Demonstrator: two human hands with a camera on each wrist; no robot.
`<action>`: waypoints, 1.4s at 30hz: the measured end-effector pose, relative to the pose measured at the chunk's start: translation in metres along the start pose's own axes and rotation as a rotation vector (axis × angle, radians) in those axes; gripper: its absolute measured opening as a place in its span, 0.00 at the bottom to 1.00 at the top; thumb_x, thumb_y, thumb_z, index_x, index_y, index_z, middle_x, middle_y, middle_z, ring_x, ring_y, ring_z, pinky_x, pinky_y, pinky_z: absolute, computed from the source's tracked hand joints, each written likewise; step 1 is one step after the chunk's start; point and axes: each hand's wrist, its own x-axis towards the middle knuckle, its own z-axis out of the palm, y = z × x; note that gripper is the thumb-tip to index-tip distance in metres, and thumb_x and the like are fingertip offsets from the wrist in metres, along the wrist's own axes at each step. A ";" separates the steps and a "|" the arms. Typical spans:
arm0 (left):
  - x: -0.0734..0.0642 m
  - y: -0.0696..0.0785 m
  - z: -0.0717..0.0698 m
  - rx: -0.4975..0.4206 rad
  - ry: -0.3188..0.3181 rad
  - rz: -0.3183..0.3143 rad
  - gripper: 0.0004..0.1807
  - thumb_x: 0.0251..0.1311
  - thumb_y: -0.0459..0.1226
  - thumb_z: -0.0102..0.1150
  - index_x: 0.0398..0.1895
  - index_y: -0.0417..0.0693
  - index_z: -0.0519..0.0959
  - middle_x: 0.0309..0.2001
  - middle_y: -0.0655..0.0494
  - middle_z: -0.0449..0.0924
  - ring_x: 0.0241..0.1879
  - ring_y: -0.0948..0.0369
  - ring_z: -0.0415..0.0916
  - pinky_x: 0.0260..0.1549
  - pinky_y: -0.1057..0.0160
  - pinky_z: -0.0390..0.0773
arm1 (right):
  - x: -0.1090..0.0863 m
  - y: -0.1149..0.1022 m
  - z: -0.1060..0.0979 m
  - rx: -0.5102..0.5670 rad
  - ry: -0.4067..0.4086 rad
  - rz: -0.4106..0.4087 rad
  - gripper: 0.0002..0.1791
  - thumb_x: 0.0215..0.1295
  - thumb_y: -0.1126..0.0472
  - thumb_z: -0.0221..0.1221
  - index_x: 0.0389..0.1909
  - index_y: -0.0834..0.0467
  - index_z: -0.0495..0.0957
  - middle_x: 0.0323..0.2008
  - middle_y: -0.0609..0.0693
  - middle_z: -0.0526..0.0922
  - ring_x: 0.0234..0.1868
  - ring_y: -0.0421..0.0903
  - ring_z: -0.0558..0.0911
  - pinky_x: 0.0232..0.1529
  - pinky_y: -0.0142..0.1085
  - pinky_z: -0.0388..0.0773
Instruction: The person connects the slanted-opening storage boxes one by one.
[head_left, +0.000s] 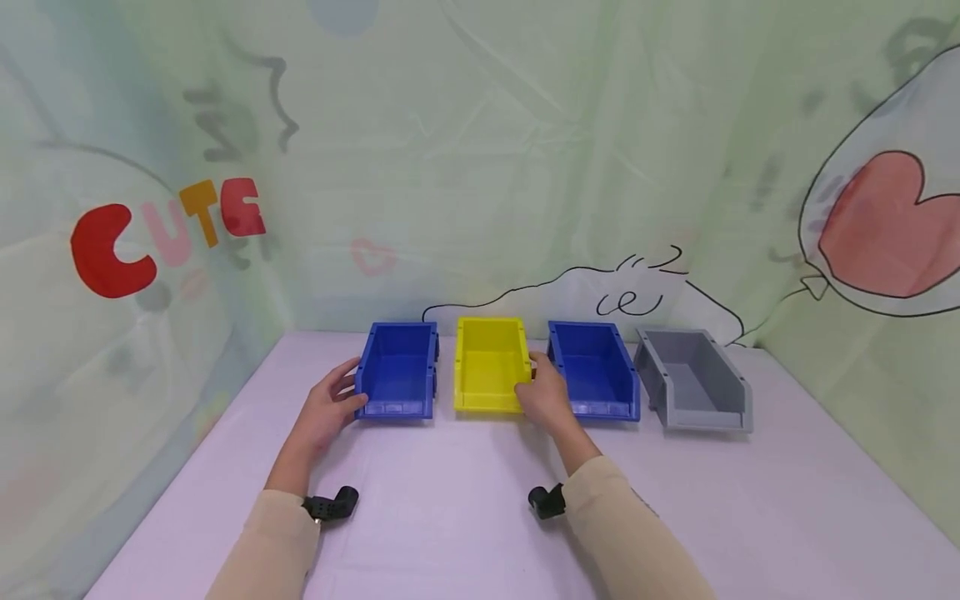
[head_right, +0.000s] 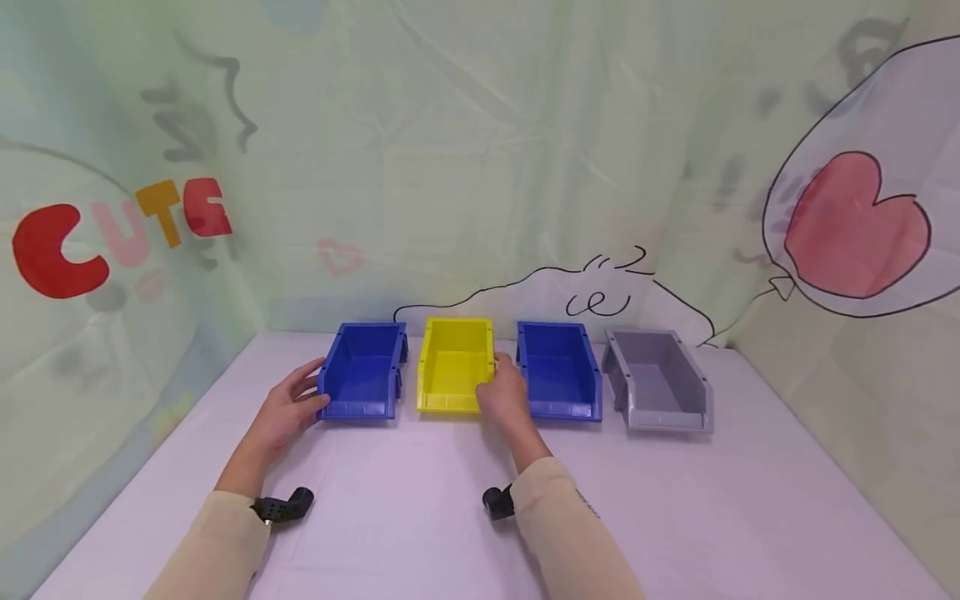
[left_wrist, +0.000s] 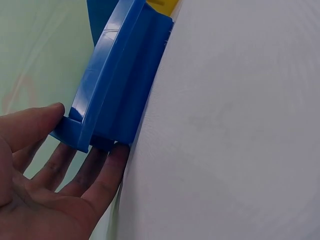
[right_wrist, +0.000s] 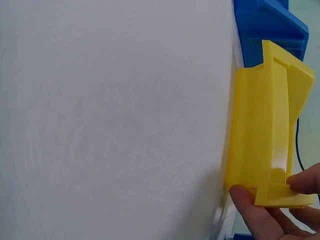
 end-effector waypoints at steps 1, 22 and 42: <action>0.000 -0.001 0.000 -0.007 -0.004 0.000 0.39 0.71 0.26 0.54 0.83 0.51 0.56 0.77 0.34 0.61 0.76 0.39 0.61 0.64 0.51 0.79 | 0.000 0.001 0.000 0.001 0.006 0.006 0.37 0.70 0.70 0.52 0.79 0.60 0.55 0.69 0.66 0.71 0.63 0.59 0.73 0.69 0.52 0.75; 0.000 -0.004 0.000 -0.025 0.005 -0.005 0.39 0.71 0.26 0.55 0.82 0.52 0.57 0.76 0.34 0.61 0.76 0.39 0.62 0.66 0.46 0.77 | 0.000 0.006 -0.014 0.241 -0.025 0.029 0.35 0.68 0.63 0.58 0.76 0.54 0.62 0.61 0.61 0.73 0.55 0.57 0.79 0.48 0.40 0.88; 0.002 -0.007 0.001 -0.037 0.021 -0.023 0.39 0.69 0.28 0.59 0.81 0.56 0.60 0.75 0.38 0.64 0.74 0.41 0.65 0.65 0.46 0.78 | -0.001 -0.002 -0.023 0.353 -0.094 -0.034 0.40 0.66 0.66 0.58 0.79 0.50 0.59 0.67 0.61 0.69 0.61 0.58 0.75 0.55 0.43 0.86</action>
